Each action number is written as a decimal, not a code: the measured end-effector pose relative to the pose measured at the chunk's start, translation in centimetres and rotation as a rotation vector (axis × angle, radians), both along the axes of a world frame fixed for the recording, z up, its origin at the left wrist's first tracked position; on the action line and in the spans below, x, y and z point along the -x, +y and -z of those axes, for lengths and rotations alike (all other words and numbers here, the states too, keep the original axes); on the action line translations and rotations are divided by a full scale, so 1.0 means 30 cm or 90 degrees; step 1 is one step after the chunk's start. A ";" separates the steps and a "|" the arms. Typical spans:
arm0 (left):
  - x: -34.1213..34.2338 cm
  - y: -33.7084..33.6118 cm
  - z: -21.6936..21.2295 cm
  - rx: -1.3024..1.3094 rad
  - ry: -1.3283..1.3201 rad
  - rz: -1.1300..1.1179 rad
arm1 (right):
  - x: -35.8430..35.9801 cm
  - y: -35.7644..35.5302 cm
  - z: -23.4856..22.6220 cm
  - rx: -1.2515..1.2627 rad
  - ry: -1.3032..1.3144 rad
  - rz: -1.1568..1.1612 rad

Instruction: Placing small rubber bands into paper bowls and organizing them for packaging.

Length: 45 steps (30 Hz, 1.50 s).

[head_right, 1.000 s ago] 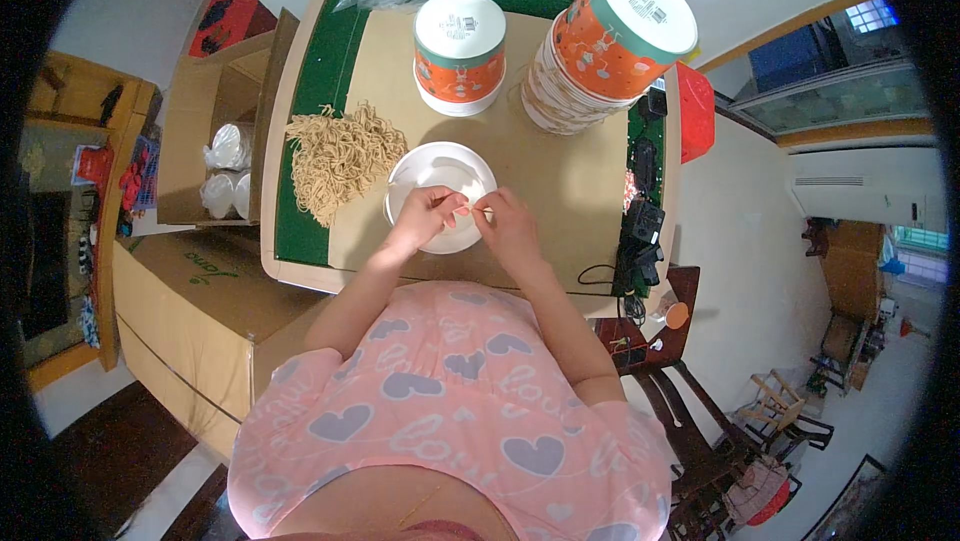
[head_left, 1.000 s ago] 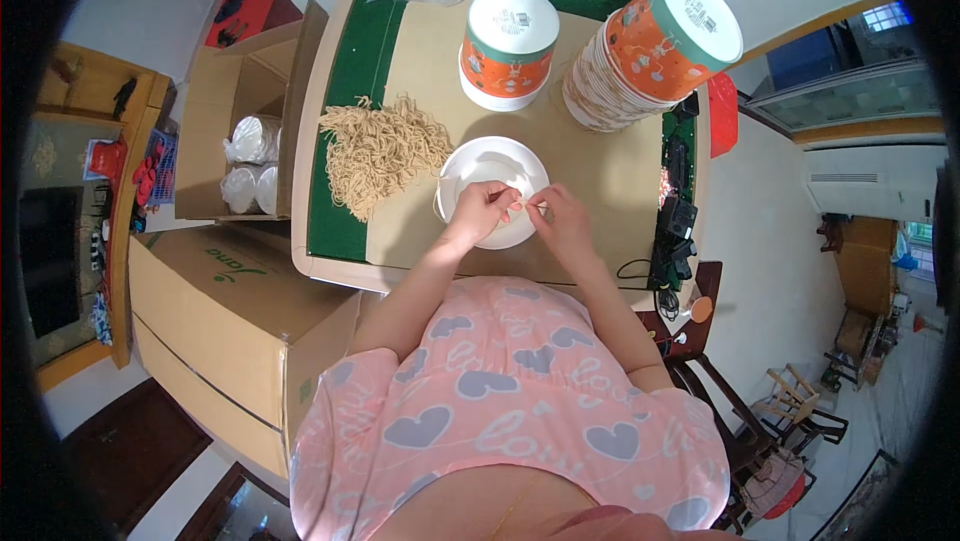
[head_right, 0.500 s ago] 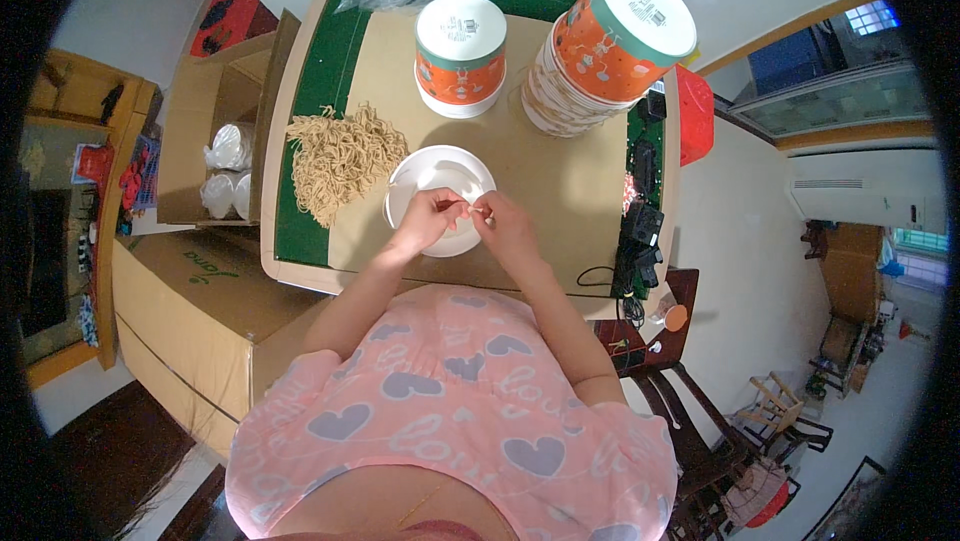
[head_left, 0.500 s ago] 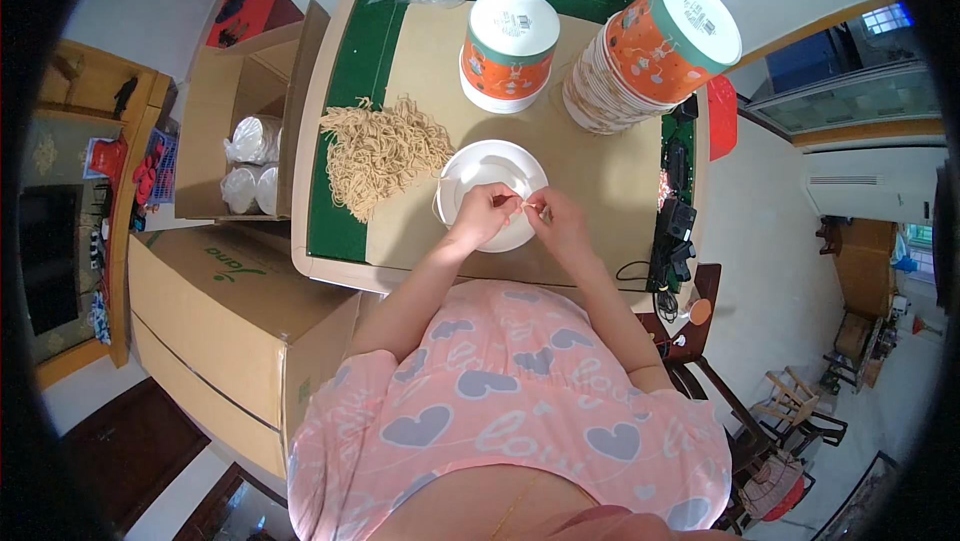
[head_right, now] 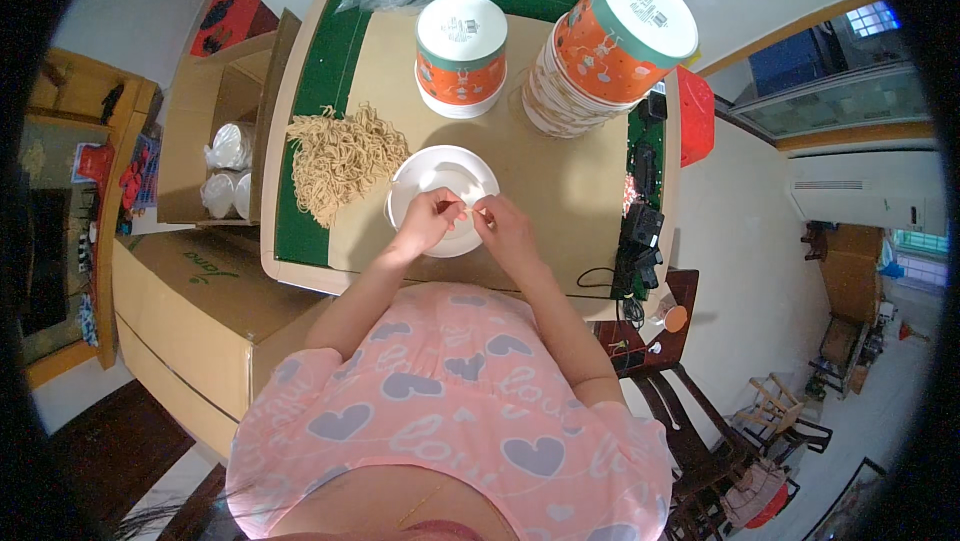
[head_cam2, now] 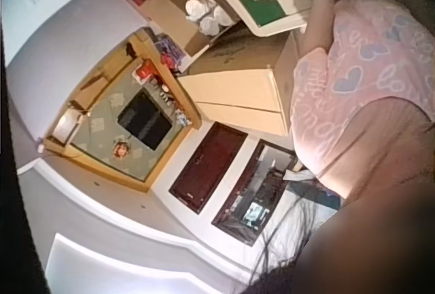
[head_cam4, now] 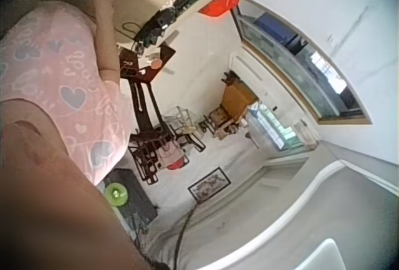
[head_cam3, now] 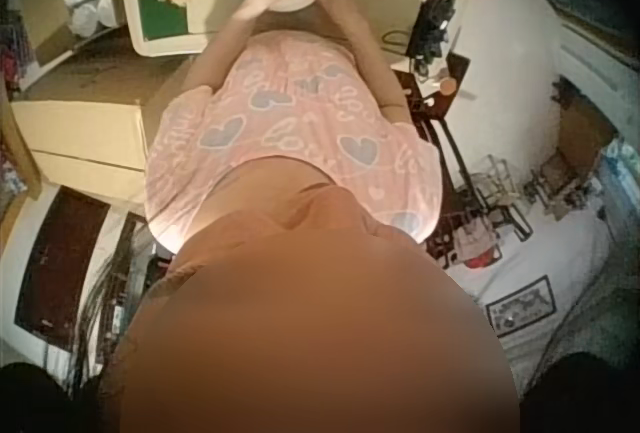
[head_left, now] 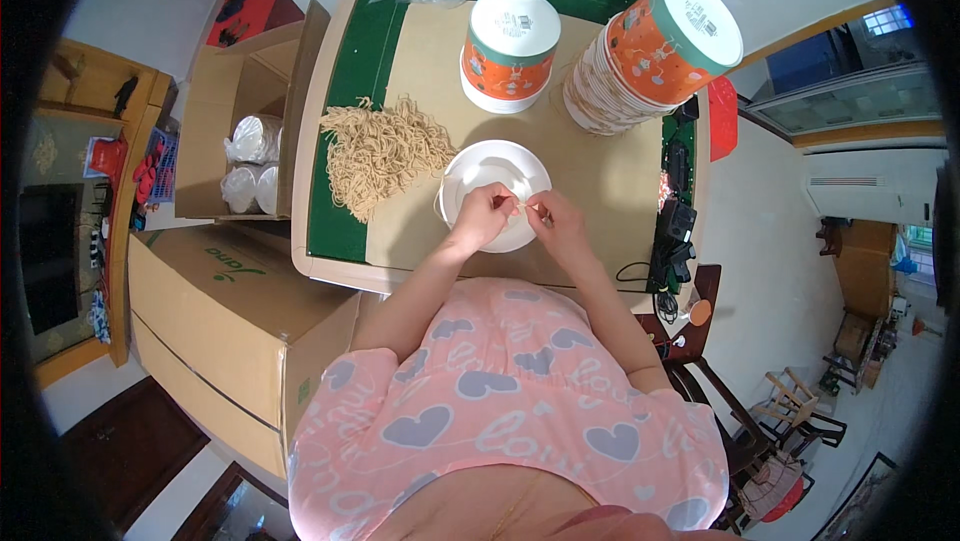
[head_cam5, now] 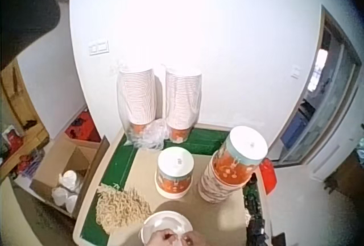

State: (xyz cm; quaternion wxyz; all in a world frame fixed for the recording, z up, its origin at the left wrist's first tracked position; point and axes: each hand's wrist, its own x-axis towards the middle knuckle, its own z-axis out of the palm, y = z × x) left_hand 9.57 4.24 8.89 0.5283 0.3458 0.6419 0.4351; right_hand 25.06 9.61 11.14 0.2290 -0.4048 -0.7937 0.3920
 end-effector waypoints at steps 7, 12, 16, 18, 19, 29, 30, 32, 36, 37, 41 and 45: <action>-0.011 -0.013 0.013 -0.030 0.070 -0.038 | -0.004 0.006 -0.001 -0.014 -0.016 -0.016; -0.008 -0.006 -0.017 -0.061 0.062 -0.013 | -0.006 0.011 -0.008 0.042 0.027 -0.012; -0.021 -0.006 -0.020 -0.077 0.029 -0.033 | -0.001 0.009 -0.015 0.100 0.021 0.004; -0.021 -0.007 -0.014 -0.060 0.050 -0.062 | -0.009 0.011 0.009 0.101 0.018 0.014; -0.021 -0.009 -0.019 -0.060 0.050 -0.061 | -0.011 0.012 0.009 0.102 0.018 0.015; -0.020 -0.024 -0.031 -0.101 0.073 -0.030 | -0.001 0.005 -0.044 0.112 -0.026 0.002; -0.020 -0.025 -0.043 -0.125 0.032 -0.023 | -0.003 0.003 -0.042 0.107 -0.017 0.008; 0.002 -0.034 -0.105 -0.087 0.087 0.043 | -0.012 0.004 -0.049 0.079 0.003 0.020; -0.001 -0.051 -0.225 -0.077 0.113 0.111 | -0.043 0.002 -0.058 -0.030 -0.008 -0.031; -0.006 -0.053 -0.238 -0.077 0.113 0.111 | -0.048 0.000 -0.057 -0.030 -0.009 -0.031; -0.019 -0.061 -0.269 -0.100 0.065 0.105 | -0.072 -0.003 -0.043 0.003 0.008 -0.013; -0.021 -0.072 -0.300 -0.091 -0.027 0.117 | -0.104 0.002 -0.013 0.028 0.017 -0.008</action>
